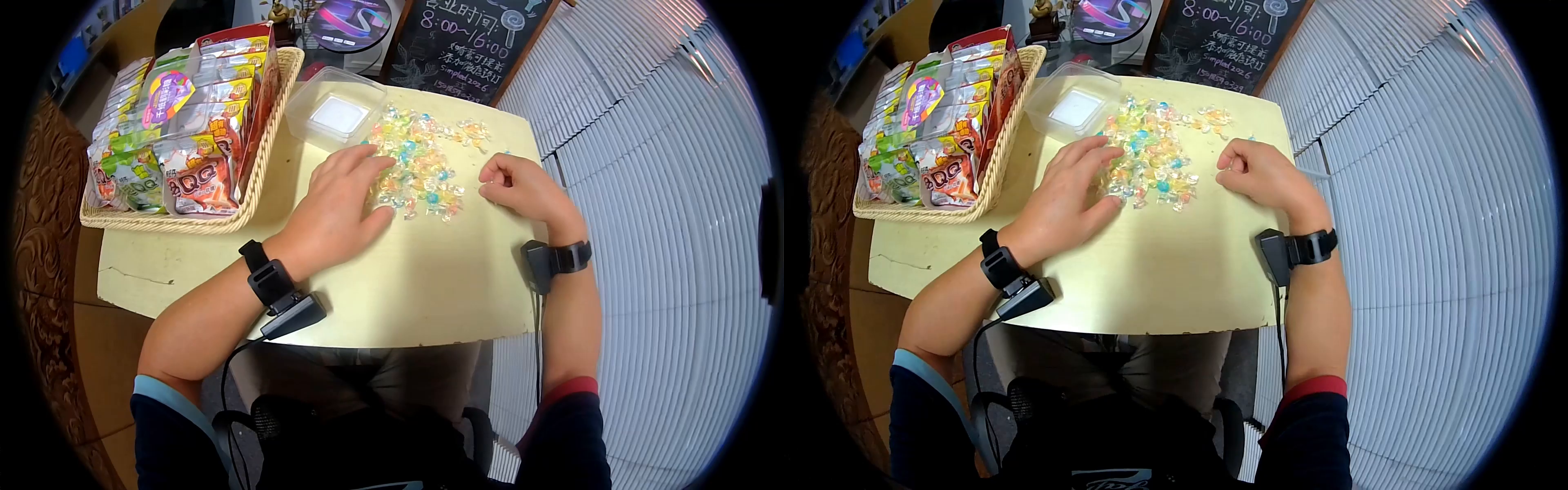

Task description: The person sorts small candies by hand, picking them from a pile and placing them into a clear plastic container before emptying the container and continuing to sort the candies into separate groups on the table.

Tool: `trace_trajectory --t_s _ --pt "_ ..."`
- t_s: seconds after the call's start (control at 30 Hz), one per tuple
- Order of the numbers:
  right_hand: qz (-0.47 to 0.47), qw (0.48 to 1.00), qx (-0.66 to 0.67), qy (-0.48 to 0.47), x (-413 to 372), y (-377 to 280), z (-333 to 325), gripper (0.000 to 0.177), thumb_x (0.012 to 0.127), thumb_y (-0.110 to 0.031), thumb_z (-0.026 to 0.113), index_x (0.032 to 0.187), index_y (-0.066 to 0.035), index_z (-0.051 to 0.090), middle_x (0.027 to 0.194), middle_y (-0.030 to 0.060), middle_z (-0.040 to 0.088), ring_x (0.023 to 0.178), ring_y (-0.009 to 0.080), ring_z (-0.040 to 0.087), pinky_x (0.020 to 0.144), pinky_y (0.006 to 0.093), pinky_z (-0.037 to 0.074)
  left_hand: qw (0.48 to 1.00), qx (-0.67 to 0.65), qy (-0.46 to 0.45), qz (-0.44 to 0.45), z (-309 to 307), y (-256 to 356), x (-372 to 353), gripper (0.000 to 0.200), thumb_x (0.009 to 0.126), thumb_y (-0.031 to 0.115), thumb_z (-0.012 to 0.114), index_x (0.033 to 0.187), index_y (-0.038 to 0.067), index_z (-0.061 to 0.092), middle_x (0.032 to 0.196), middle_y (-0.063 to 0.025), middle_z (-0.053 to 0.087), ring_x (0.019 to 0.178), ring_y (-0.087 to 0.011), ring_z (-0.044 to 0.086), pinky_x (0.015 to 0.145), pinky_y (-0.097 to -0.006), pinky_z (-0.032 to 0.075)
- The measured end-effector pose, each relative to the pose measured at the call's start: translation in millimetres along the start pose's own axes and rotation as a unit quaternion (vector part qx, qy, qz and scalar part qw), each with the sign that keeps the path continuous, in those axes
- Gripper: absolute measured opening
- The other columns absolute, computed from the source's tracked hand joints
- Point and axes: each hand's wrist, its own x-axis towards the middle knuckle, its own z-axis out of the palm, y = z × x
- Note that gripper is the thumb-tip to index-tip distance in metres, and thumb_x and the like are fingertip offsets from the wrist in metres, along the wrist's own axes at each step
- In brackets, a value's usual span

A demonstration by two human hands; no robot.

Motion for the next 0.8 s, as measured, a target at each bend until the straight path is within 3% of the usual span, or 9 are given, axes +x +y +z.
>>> trace_trajectory --t_s 0.1,0.2,0.3,0.33,0.4,0.43,0.57,0.63,0.8 --pt "0.004 0.999 0.026 -0.019 4.9 1.9 -2.7 0.024 0.090 -0.020 0.076 0.102 0.000 0.068 0.075 -0.0011 0.059 0.071 0.0111 0.055 0.066 0.0303 0.046 1.000 -0.003 -0.007 -0.002 -1.1 1.2 1.0 0.061 0.093 0.023 0.073 0.149 0.005 0.056 0.157 -0.0256 0.049 0.149 -0.0443 0.043 0.124 -0.0508 0.036" --pt "-0.007 0.998 -0.044 -0.039 3.6 -0.3 -3.7 0.023 0.092 -0.022 0.073 0.102 -0.002 0.067 0.078 0.0022 0.063 0.073 0.0161 0.060 0.069 0.0335 0.049 1.000 -0.008 -0.016 -0.005 -2.1 1.5 0.5 0.061 0.093 0.023 0.073 0.149 0.005 0.055 0.158 -0.0256 0.047 0.150 -0.0443 0.042 0.125 -0.0510 0.035" --pt "-0.017 0.996 -0.082 0.008 -0.8 -4.0 7.7 0.022 0.095 -0.026 0.067 0.103 -0.005 0.067 0.082 0.0111 0.069 0.080 0.0294 0.069 0.075 0.0421 0.054 1.000 0.004 -0.012 -0.007 -0.3 2.1 -0.8 0.061 0.093 0.023 0.073 0.149 0.005 0.055 0.158 -0.0255 0.046 0.151 -0.0445 0.041 0.125 -0.0511 0.035" --pt "-0.017 0.996 -0.086 0.010 -3.8 -8.4 15.5 0.022 0.095 -0.026 0.067 0.103 -0.005 0.067 0.082 0.0111 0.069 0.080 0.0294 0.069 0.075 0.0421 0.054 1.000 0.002 -0.008 -0.005 -0.1 3.2 -0.2 0.061 0.093 0.023 0.073 0.149 0.005 0.055 0.158 -0.0255 0.046 0.151 -0.0445 0.041 0.125 -0.0511 0.035" --pt "0.034 0.987 -0.113 0.107 -9.8 -14.5 31.5 0.021 0.096 -0.023 0.070 0.100 -0.003 0.065 0.074 0.0022 0.062 0.070 0.0148 0.057 0.066 0.0341 0.048 1.000 -0.015 -0.019 -0.011 -2.0 2.5 -0.3 0.061 0.094 0.023 0.073 0.149 0.004 0.055 0.159 -0.0255 0.046 0.151 -0.0447 0.040 0.125 -0.0511 0.035" --pt "0.061 0.987 -0.095 0.116 -15.3 -17.5 33.1 0.024 0.095 -0.027 0.069 0.106 -0.006 0.070 0.078 0.0086 0.071 0.074 0.0277 0.068 0.076 0.0403 0.055 1.000 -0.014 -0.020 -0.011 -2.7 2.1 -0.8 0.061 0.094 0.023 0.073 0.149 0.004 0.055 0.159 -0.0255 0.046 0.151 -0.0447 0.040 0.125 -0.0511 0.035" --pt "0.038 0.978 0.015 0.205 -18.4 -2.3 31.2 0.022 0.098 -0.023 0.067 0.111 -0.005 0.073 0.082 0.0116 0.072 0.075 0.0239 0.067 0.076 0.0380 0.055 1.000 -0.013 -0.019 -0.002 -1.1 1.6 -1.0 0.062 0.093 0.023 0.073 0.149 0.004 0.055 0.159 -0.0258 0.046 0.151 -0.0451 0.040 0.125 -0.0513 0.035" --pt "-0.006 0.907 0.030 0.420 -5.7 25.2 28.0 0.024 0.102 -0.017 0.064 0.116 -0.002 0.074 0.092 0.0146 0.072 0.079 0.0209 0.067 0.076 0.0361 0.055 1.000 -0.013 -0.014 -0.003 -0.1 1.1 -2.9 0.062 0.093 0.023 0.073 0.149 0.004 0.055 0.159 -0.0259 0.046 0.151 -0.0452 0.040 0.125 -0.0514 0.034" --pt "0.000 0.909 0.040 0.414 2.2 58.4 19.3 0.027 0.104 -0.014 0.062 0.122 0.002 0.074 0.113 0.0204 0.073 0.088 0.0270 0.070 0.084 0.0378 0.056 1.000 -0.013 -0.006 0.009 1.4 -0.3 -2.7 0.062 0.093 0.024 0.073 0.148 0.002 0.056 0.158 -0.0272 0.046 0.150 -0.0461 0.041 0.125 -0.0518 0.034"
